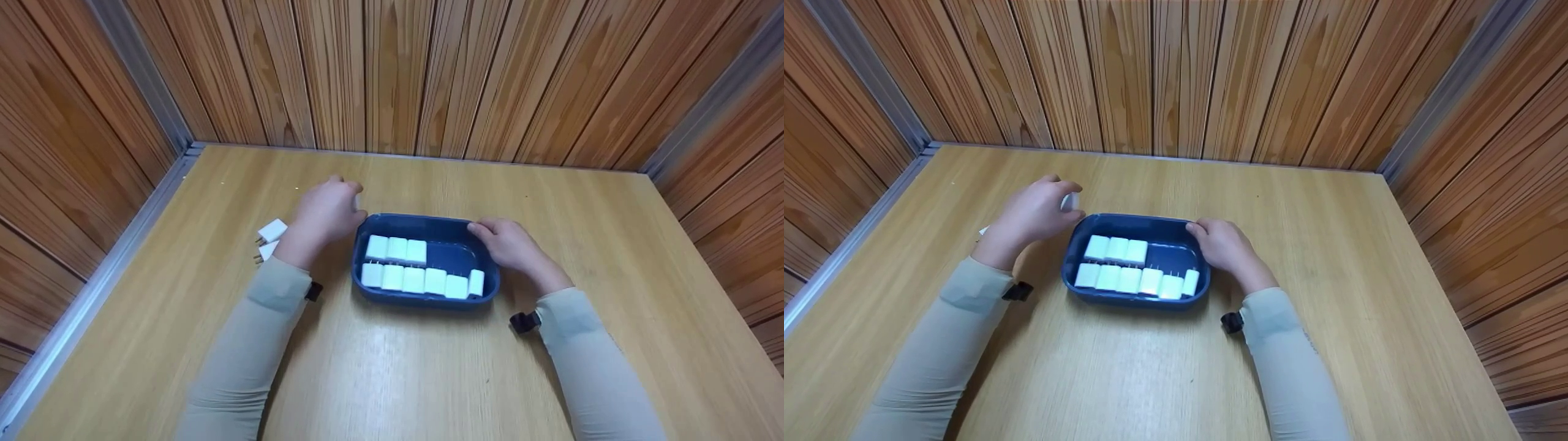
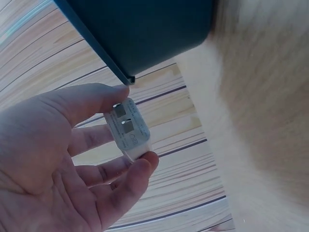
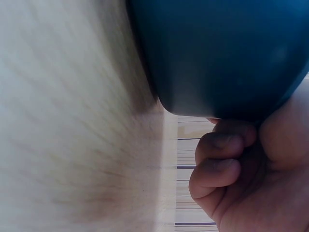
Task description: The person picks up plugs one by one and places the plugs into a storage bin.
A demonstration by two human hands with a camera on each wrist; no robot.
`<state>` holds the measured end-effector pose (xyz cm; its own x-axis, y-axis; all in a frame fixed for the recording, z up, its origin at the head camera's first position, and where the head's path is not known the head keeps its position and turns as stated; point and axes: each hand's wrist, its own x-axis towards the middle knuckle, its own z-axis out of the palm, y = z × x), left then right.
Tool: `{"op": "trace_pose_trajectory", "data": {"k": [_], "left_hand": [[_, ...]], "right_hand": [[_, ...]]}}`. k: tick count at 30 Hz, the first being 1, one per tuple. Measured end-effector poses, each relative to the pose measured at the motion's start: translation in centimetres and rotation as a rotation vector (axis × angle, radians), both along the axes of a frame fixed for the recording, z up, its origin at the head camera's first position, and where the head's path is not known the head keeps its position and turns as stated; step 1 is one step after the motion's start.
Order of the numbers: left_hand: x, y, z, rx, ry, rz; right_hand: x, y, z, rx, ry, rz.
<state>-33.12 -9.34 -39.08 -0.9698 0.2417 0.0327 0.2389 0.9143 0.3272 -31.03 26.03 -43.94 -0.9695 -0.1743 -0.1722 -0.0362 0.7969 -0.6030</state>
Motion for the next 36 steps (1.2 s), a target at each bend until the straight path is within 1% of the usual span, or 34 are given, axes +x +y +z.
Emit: {"op": "trace_pose_trajectory", "data": {"k": [6, 11, 17, 23, 28, 36], "left_hand": [[0.5, 0.6, 0.3, 0.019, 0.052, -0.034], [1.2, 1.2, 0.7, 0.027, 0.093, -0.075], [1.9, 2.1, 1.1, 0.017, 0.12, -0.116], [2.6, 3.0, 1.1, -0.007, 0.157, -0.155], [3.0, 3.6, 1.1, -0.01, 0.151, -0.17], [3.2, 4.1, 1.0, -0.001, 0.147, -0.184]], "right_hand": [[0.1, 0.0, 0.0, -0.006, 0.006, -0.002], [0.1, 0.0, 0.1, -0.002, 0.0, -0.001], [0.1, 0.0, 0.1, -0.003, -0.011, -0.007], [0.1, -0.1, 0.0, -0.005, -0.01, -0.007], [0.0, 0.0, 0.0, -0.009, -0.008, -0.006], [0.1, 0.1, 0.0, -0.013, -0.014, -0.001]]}}
